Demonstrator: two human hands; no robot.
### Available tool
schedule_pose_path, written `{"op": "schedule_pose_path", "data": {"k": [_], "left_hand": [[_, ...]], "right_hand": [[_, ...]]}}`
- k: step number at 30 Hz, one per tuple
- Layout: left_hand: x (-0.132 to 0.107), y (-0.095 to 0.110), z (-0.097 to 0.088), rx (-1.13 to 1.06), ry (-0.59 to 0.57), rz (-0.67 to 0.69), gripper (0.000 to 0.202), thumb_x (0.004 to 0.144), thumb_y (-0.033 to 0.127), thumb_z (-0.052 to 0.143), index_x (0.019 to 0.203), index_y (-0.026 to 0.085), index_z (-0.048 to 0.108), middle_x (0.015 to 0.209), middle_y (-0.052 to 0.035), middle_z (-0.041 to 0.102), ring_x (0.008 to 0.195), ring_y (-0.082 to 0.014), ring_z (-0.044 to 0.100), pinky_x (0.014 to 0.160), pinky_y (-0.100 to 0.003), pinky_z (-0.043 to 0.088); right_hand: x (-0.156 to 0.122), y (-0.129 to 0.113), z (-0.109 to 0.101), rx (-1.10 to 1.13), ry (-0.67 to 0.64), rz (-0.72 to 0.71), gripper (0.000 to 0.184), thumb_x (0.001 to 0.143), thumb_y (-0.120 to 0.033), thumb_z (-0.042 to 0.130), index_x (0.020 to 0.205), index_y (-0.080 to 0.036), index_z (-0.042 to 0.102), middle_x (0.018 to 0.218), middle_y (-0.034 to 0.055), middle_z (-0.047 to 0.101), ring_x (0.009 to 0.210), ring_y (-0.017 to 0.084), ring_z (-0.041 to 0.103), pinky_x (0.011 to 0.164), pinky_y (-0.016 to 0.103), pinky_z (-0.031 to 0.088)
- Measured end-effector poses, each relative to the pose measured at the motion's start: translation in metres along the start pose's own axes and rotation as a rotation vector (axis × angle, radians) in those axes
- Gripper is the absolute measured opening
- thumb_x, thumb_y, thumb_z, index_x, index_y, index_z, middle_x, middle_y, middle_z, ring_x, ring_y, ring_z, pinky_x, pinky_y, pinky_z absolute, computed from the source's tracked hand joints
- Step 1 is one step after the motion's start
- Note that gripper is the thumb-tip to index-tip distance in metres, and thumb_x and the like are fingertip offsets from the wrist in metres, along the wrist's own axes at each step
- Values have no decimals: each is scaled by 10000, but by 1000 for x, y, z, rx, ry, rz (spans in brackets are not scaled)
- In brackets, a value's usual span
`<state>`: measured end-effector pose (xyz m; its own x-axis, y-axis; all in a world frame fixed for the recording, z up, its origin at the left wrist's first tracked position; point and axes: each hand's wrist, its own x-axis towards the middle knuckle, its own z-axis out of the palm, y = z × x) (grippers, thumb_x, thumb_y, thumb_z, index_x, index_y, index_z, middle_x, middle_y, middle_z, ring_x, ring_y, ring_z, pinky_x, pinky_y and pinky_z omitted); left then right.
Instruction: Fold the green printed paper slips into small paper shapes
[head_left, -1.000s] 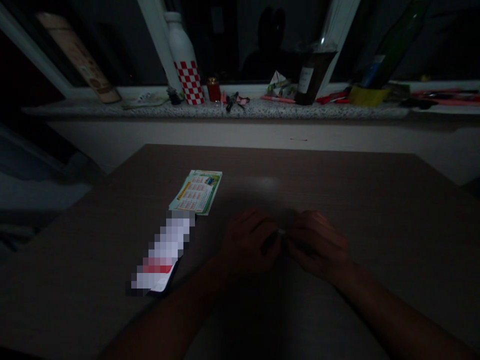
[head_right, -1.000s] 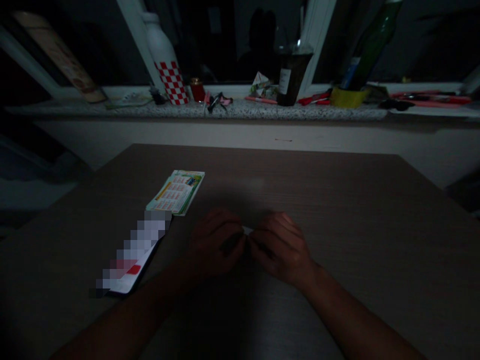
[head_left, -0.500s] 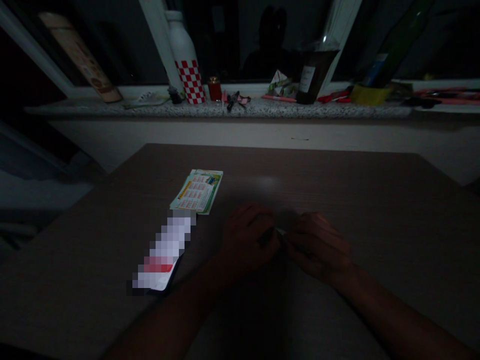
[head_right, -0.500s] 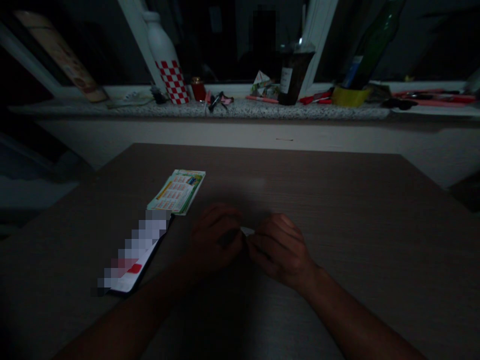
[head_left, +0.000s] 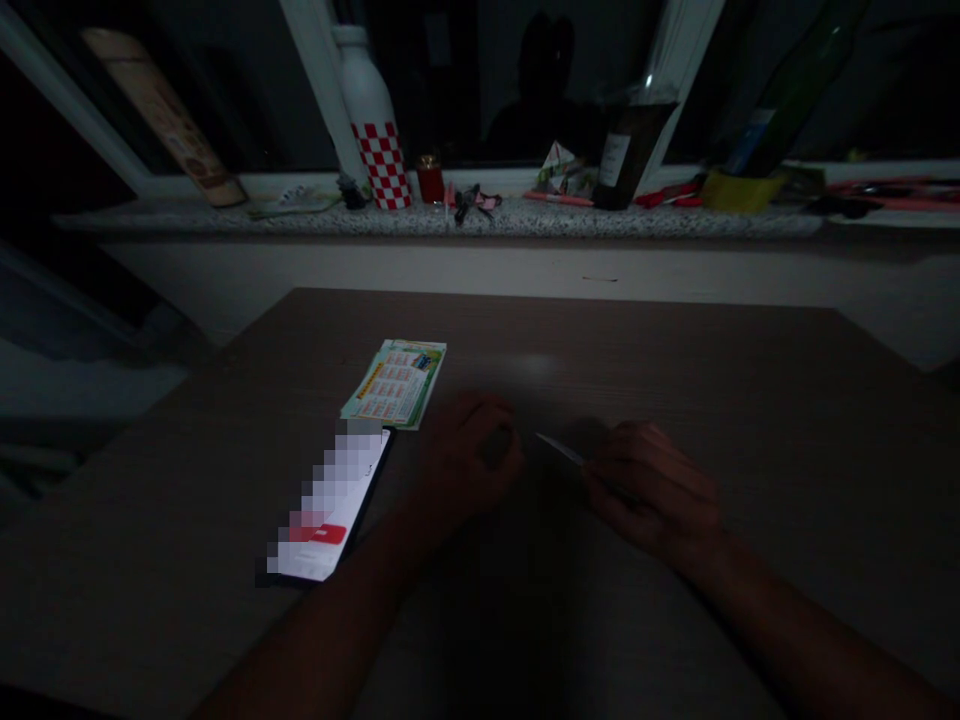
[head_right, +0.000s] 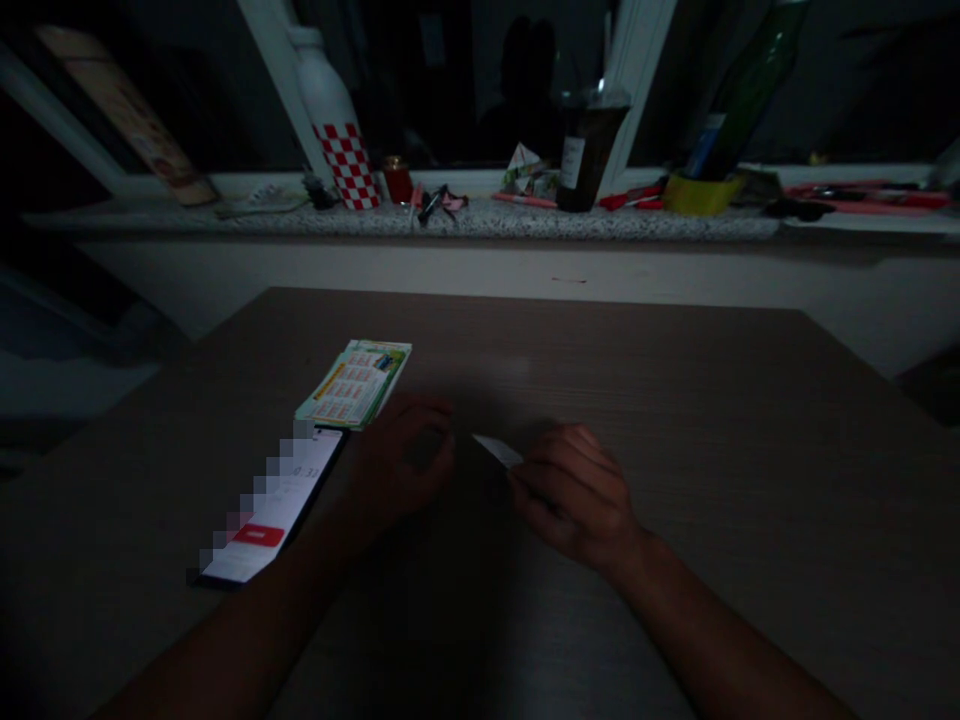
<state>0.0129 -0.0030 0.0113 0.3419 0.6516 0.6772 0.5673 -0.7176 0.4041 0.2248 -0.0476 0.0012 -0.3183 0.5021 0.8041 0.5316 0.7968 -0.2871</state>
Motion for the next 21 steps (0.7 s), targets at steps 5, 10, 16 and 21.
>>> {"op": "schedule_pose_path", "data": {"k": [5,10,16,21], "left_hand": [[-3,13,6,-52,-146,186,148,796,218,591,938,182,613,955,-68,671,920,-199,606,837,-365,492],[-6,16,13,5,-192,258,112,836,190,535,753,175,608,732,-25,654,707,-151,588,712,-313,467],[-7,19,14,41,-182,313,165,832,183,535,677,167,590,645,-9,609,617,-132,540,625,-285,426],[-10,21,14,59,-155,286,155,798,188,560,643,180,568,587,14,590,563,-119,524,577,-268,396]], "right_hand": [[0,1,2,-5,-11,16,172,752,-94,671,858,-225,640,738,22,648,681,191,625,632,372,507],[1,2,3,-51,-17,25,168,731,-113,689,850,-218,632,755,25,653,720,199,633,658,374,501],[-2,5,4,-138,-22,-44,153,706,-147,707,804,-220,614,767,29,650,728,206,625,667,381,483],[0,5,1,-190,-30,11,144,721,-146,685,799,-232,598,736,30,643,684,208,622,632,373,467]]}}
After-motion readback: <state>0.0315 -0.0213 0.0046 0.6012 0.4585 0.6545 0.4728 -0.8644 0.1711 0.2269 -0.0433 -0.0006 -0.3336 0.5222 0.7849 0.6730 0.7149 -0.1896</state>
